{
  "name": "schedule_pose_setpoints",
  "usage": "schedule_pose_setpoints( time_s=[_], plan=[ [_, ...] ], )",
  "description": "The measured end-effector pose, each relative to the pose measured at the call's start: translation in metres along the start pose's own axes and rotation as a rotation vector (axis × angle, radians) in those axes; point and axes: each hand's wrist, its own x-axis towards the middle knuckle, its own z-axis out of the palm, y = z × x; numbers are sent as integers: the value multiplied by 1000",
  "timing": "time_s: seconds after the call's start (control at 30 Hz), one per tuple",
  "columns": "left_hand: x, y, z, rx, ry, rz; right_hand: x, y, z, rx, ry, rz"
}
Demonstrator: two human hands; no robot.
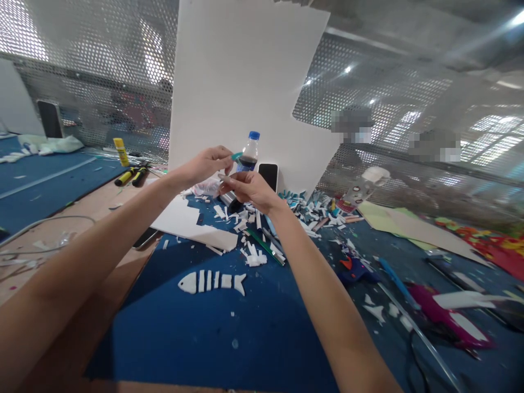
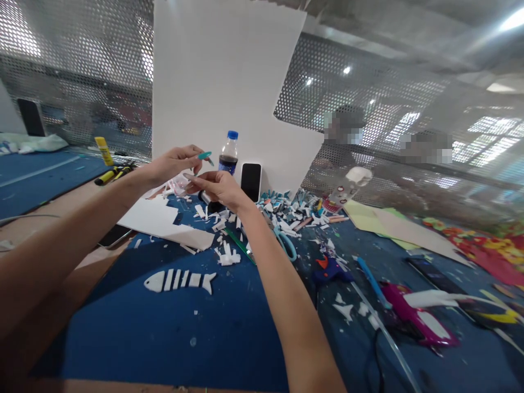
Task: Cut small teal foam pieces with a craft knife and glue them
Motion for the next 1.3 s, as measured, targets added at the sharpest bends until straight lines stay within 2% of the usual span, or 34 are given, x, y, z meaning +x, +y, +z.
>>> schedule_pose_setpoints(
  time_s=[0.2,0.37,0.53,0.67,0.77,0.9,0.97,1.03,1.13,1.2,1.3],
  plan=[
    [2,-2,4,-45,45,-70,3,2,-1,-15,31,-10],
    [1,0,4,-37,64,-61,1,-3,4,-82,25,-7],
    [-5,5,0,-111,-1,-55,1,-1,8,-185,9,-31],
    [-7,5,1,-176,-115,-118,2,-1,10,-175,-89,-62],
    [-5,3,3,-186,-97,-161,1,-3,11,-121,-126,-26],
    [0,1,3,-148,63,-242,2,-4,8,-79,-13,42],
    [-1,3,3,-144,83,-331,4,-2,5,-66,73,44],
    [-2,4,4,-127,18,-414,7,0,2,-50,173,47],
    [-5,4,5,-108,-110,-462,10,2,-1,-25,295,54],
    [-5,2,5,-115,-164,-455,11,4,-4,-14,340,52],
    [-3,-4,3,-140,-181,-398,12,7,-7,4,387,42]
  ],
)
